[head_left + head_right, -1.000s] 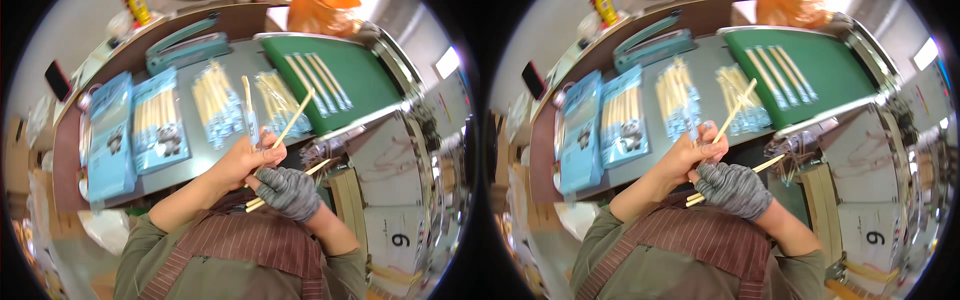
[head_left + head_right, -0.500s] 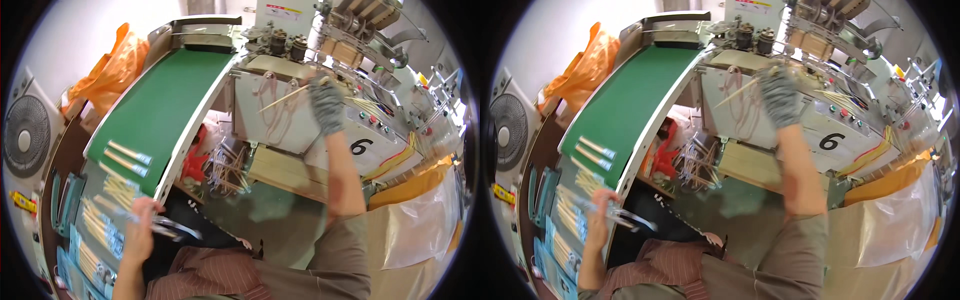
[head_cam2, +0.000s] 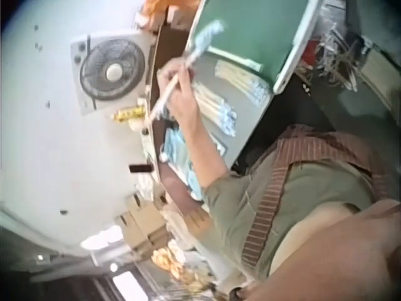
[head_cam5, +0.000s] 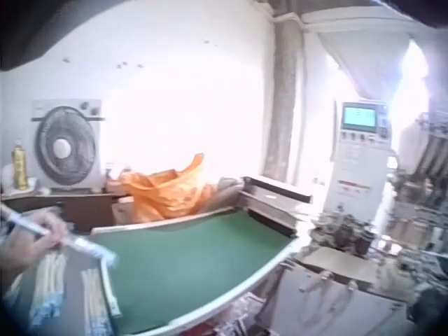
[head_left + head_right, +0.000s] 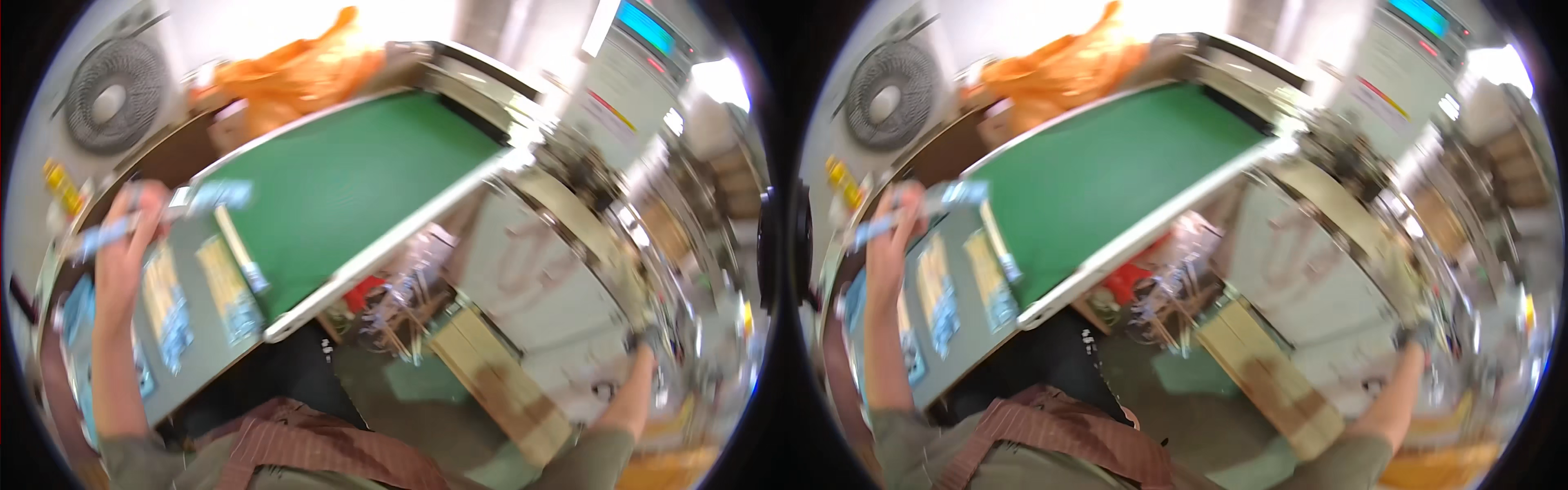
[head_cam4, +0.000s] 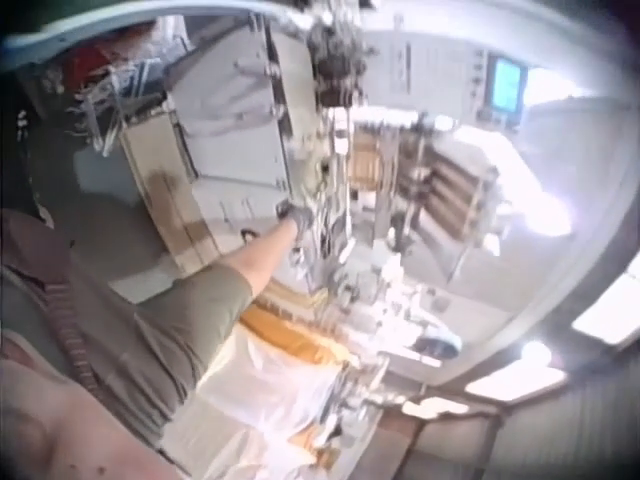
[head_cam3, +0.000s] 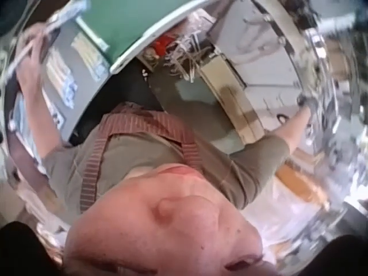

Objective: Packaging bundles of chopsticks into plastic sleeves and boxes.

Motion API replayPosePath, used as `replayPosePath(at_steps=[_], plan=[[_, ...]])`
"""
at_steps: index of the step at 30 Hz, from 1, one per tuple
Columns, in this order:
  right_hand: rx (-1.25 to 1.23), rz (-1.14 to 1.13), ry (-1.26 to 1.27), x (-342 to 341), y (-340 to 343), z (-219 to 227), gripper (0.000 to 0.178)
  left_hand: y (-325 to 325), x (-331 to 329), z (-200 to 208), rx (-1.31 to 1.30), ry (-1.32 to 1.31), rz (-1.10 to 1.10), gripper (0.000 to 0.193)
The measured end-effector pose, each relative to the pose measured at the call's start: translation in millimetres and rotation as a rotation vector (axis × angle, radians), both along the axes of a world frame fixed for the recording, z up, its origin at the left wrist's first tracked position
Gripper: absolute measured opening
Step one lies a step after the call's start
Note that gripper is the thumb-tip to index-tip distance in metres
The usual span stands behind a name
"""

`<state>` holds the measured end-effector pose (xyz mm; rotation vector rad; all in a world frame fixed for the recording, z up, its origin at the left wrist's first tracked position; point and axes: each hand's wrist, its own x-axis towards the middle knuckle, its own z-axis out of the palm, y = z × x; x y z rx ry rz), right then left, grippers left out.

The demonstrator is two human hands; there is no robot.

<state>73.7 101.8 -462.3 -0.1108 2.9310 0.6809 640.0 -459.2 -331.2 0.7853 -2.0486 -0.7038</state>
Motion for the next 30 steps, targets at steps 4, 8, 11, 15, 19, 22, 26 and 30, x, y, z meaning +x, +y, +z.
replayPosePath(at_steps=[4, 8, 11, 15, 19, 22, 26, 30], plan=[[-0.604, 0.048, 0.468, 21, 27, -27, 0.039, -81, -68, 54, -0.577, 0.19, 0.061, 0.027], [-1.203, 0.22, 0.523, 10, -52, -55, 0.046, -197, -167, 94, -0.736, 0.434, -0.19, 0.013], [-0.813, 0.735, 0.656, 64, -149, -55, 0.044, -301, -189, 59, -0.602, -0.326, 0.211, 0.022], [-0.973, 0.81, 0.441, 156, -279, -32, 0.042, -276, -158, 14, -0.65, -0.219, 0.344, 0.028], [-1.241, 1.12, 0.047, 246, -390, -33, 0.036, -203, -17, -52, -0.642, -0.255, 0.17, 0.037], [-1.241, 1.642, -0.11, 339, -390, -23, 0.026, -172, 107, -88, -0.511, -0.285, 0.421, 0.035], [-1.247, 2.005, -0.388, 423, -410, -51, 0.017, -132, 356, -115, -0.363, -0.395, 1.125, 0.018], [-1.55, 1.68, -0.485, 489, -434, -44, 0.017, -85, 498, -128, 0.144, -0.756, 1.552, 0.016]])
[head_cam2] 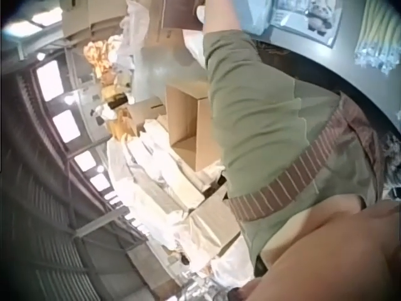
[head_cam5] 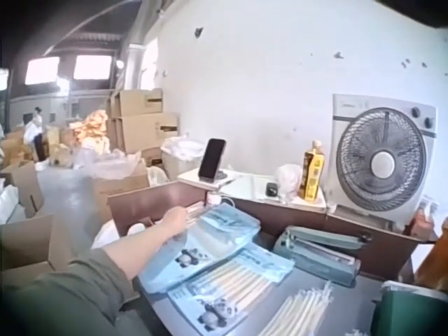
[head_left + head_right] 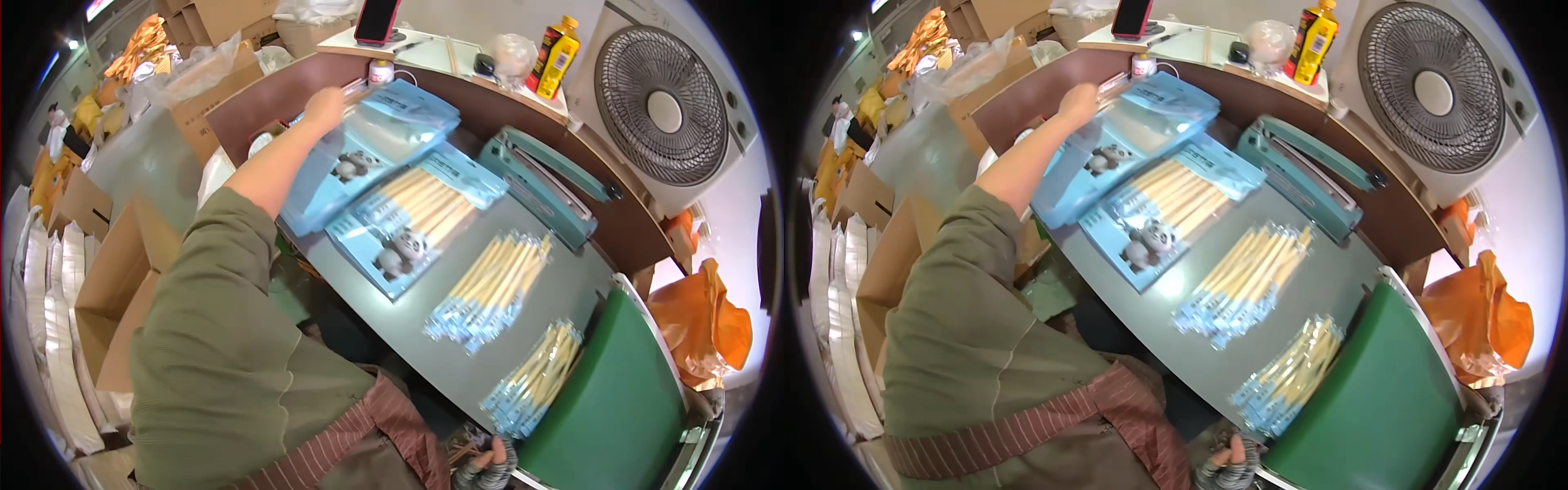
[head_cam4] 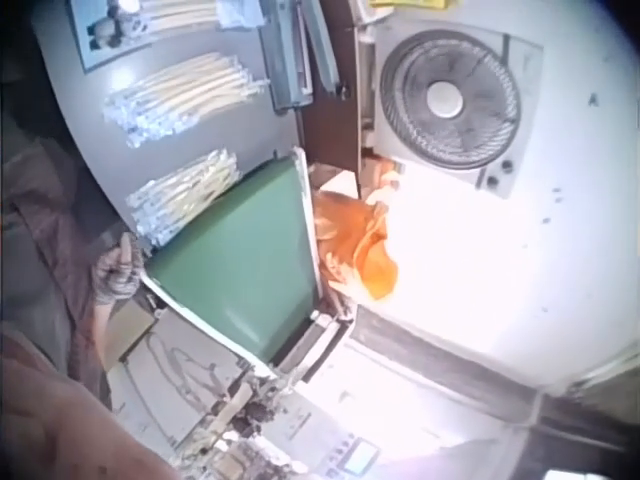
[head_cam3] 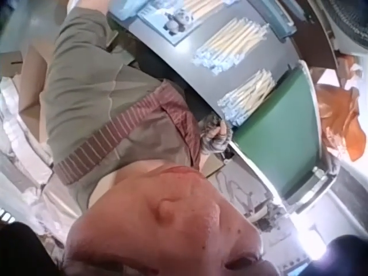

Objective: Packaging bundles of chopsticks into plastic sleeves and boxes.

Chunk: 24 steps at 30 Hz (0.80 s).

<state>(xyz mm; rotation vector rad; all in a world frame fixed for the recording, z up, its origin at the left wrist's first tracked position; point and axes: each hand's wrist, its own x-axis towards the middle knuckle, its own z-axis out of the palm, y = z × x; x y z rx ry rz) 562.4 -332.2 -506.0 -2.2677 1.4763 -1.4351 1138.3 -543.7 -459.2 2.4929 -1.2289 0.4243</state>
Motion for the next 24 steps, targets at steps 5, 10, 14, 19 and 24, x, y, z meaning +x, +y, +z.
replayPosePath(at_steps=[5, 10, 14, 19, 24], plan=[[0.001, -0.089, 0.063, 48, -13, 23, 0.018, -5, 59, -25, 0.339, 0.108, -0.111, 0.024], [-0.015, -0.227, 0.251, 56, -32, 33, 0.024, -13, 103, -13, 0.243, 0.18, -0.245, 0.024], [0.206, -0.327, 0.334, 52, -66, 28, 0.037, -2, 108, -6, 0.188, 0.163, -0.274, 0.024], [0.194, -0.49, 0.612, 17, -107, -14, 0.049, 20, 118, -4, 0.249, 0.224, -0.227, 0.047], [0.431, -0.6, 0.578, 5, -133, -41, 0.058, 36, 122, 6, 0.217, 0.226, -0.197, 0.055]])
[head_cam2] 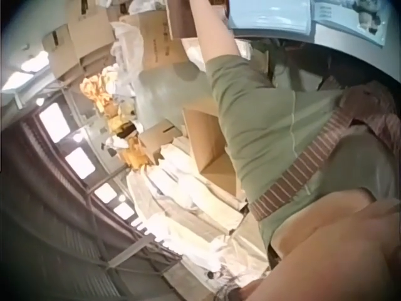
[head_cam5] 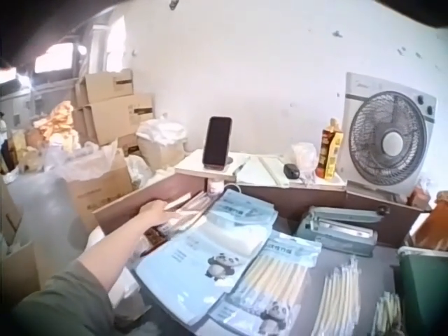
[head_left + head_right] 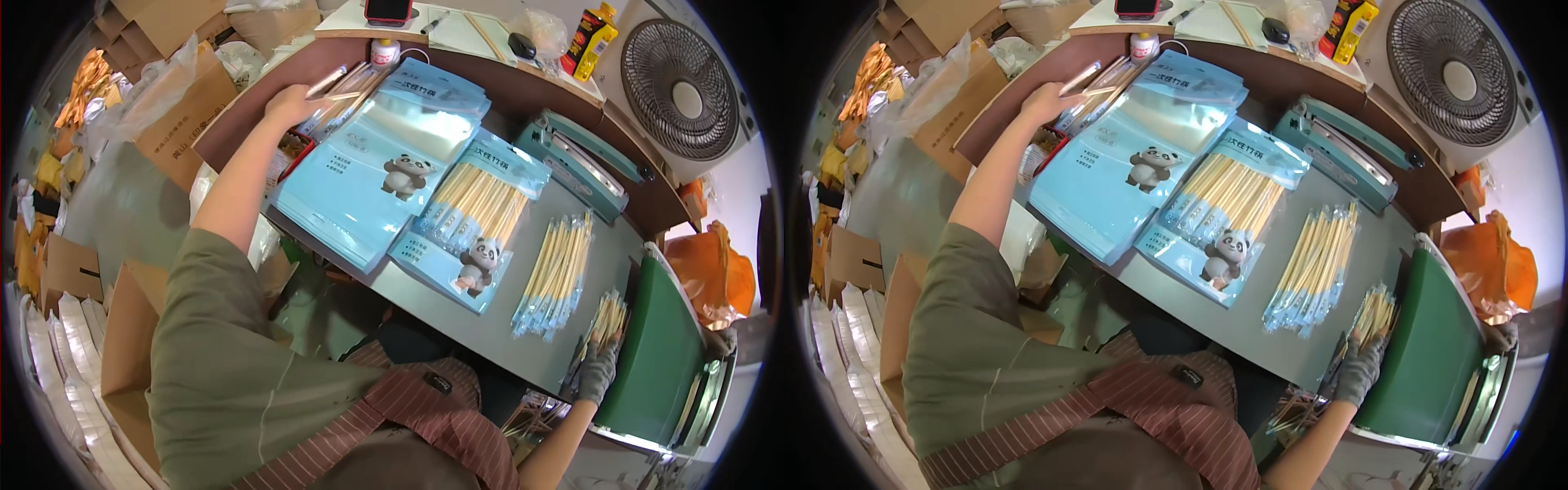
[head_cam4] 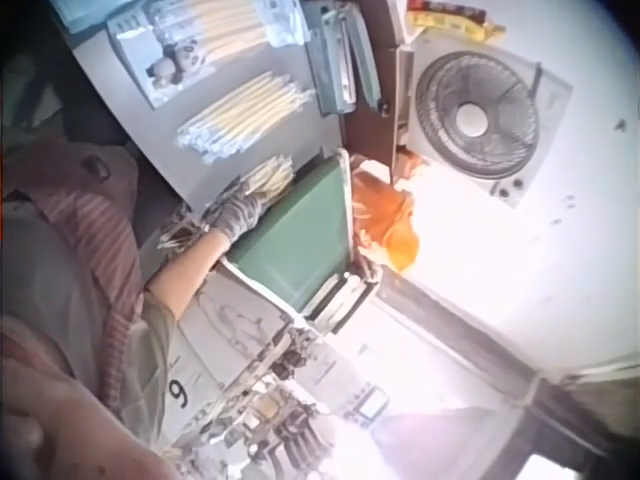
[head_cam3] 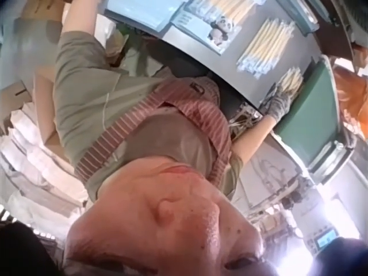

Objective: Packaging bundles of chopsticks into plastic sleeves and boxes.

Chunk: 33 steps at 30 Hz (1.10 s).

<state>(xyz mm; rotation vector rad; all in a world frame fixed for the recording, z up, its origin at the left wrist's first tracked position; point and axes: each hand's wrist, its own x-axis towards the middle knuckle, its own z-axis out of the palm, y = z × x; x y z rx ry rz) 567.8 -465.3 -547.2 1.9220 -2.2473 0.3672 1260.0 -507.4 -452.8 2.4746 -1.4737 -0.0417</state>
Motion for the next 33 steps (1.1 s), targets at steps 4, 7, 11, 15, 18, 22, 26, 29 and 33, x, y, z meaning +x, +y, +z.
replayPosePath(at_steps=[4, 7, 11, 15, 18, 22, 26, 29, 33], plan=[[-0.147, -0.097, -0.836, 18, 14, 5, 0.067, 14, -35, 23, -0.12, -0.208, 0.089, 0.04], [0.267, -0.13, -0.182, 63, 9, 50, 0.079, 51, -42, 29, -0.419, -0.157, 0.001, 0.043], [0.127, -0.256, -0.231, 16, -1, 10, 0.077, 78, -231, 45, -0.43, 1.205, -0.343, 0.02], [-0.003, -0.248, -0.271, 6, 2, 5, 0.074, 43, -378, -11, -0.025, 1.688, -0.551, 0.027], [0.077, -0.199, -0.039, 29, -3, 4, 0.074, -9, -415, -56, -0.117, 1.182, -0.527, 0.041], [-0.011, -0.264, -0.238, -1, -4, -3, 0.074, -36, -454, -67, -0.167, 0.621, -0.38, 0.071], [0.199, -0.204, -0.117, 34, -23, 9, 0.071, -38, -480, -87, -0.117, 0.402, -0.395, 0.083], [0.015, -0.091, -0.279, 7, -23, -7, 0.071, -44, -487, -89, -0.194, 0.44, -0.424, 0.074], [-0.023, -0.212, -0.316, -17, -25, -9, 0.075, -60, -484, -86, -0.208, 0.462, -0.38, 0.07]])
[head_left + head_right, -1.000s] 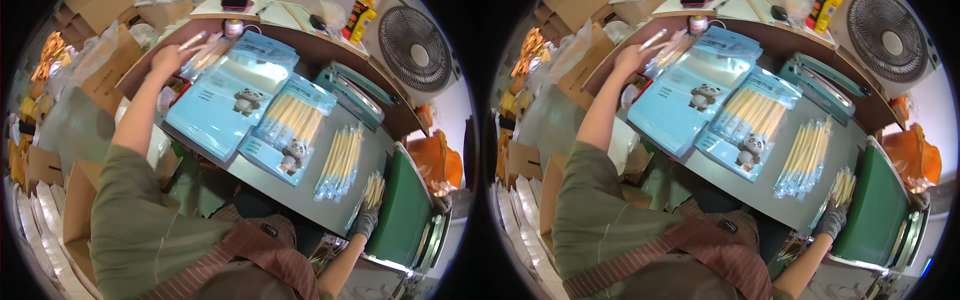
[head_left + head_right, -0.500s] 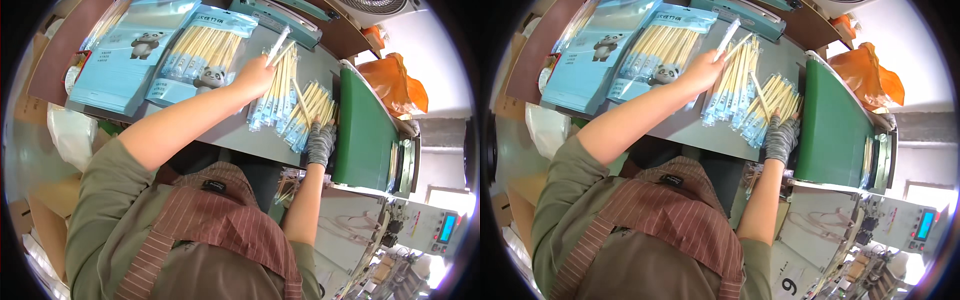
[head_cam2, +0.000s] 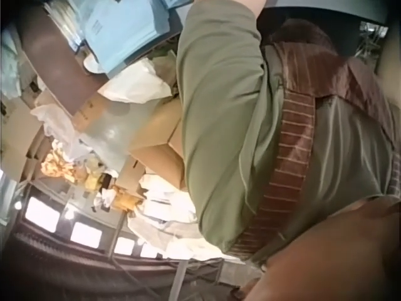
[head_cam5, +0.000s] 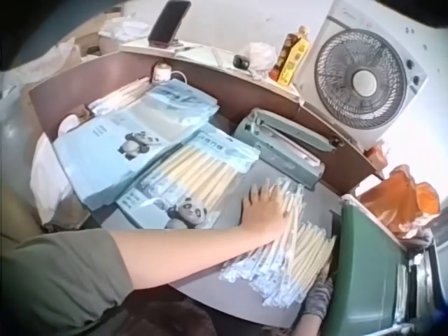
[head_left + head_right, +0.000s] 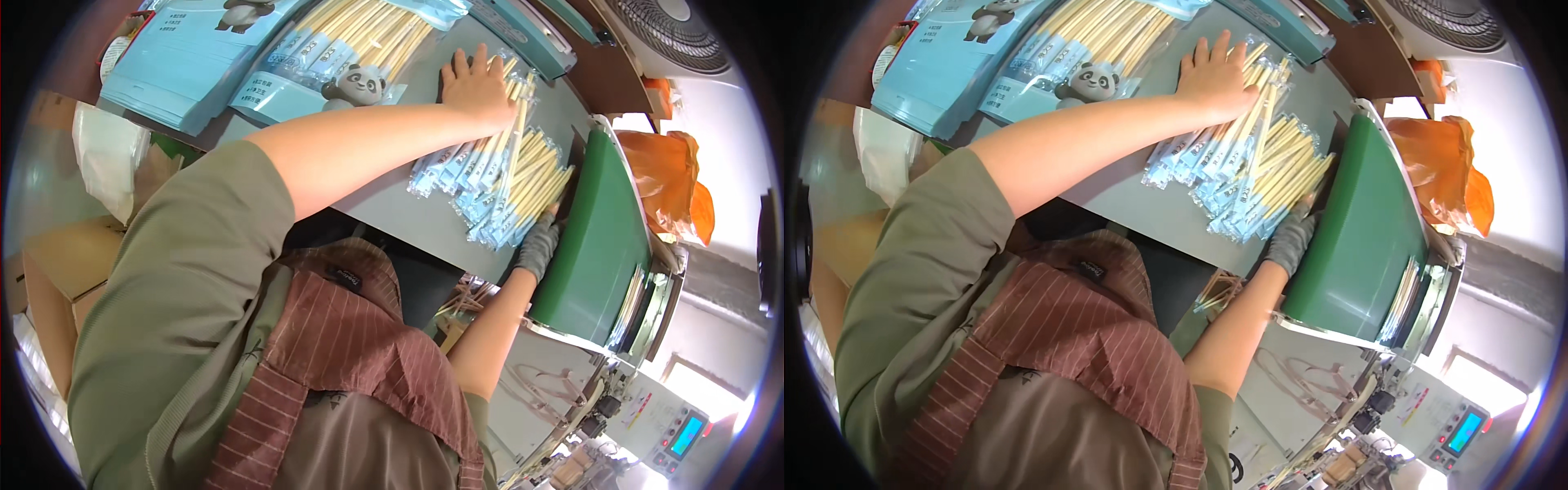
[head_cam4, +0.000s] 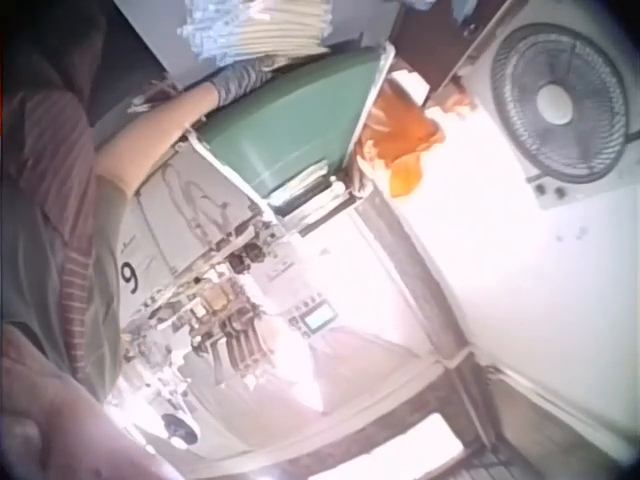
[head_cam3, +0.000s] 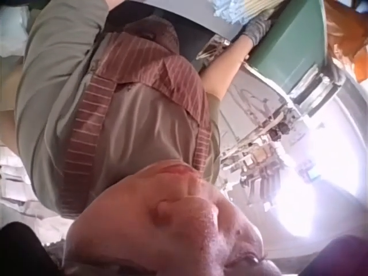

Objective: Packaging bundles of chopsticks into plastic sleeves and boxes.

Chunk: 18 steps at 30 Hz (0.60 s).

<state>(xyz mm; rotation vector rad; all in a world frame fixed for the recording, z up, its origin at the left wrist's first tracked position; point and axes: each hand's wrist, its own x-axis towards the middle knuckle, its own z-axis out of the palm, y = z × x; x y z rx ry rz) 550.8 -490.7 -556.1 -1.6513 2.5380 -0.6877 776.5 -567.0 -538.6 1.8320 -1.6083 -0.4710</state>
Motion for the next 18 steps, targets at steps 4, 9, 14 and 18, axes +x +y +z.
replayPosePath(at_steps=[4, 9, 14, 18], plan=[[0.082, -0.007, -0.032, 8, -30, 2, 0.072, 3, -4, -1, 0.046, -0.08, -0.124, 0.072], [-0.054, 0.324, -0.8, 105, -20, 23, 0.068, 13, -13, 4, 0.071, -0.04, -0.224, 0.073], [0.119, 0.202, -1.687, 139, -13, 53, 0.072, 40, 14, 16, 0.19, 0.738, -0.204, 0.085], [-0.065, 0.343, -1.663, 142, -11, 71, 0.061, 54, 38, 44, -0.076, 0.718, -0.482, 0.089]])
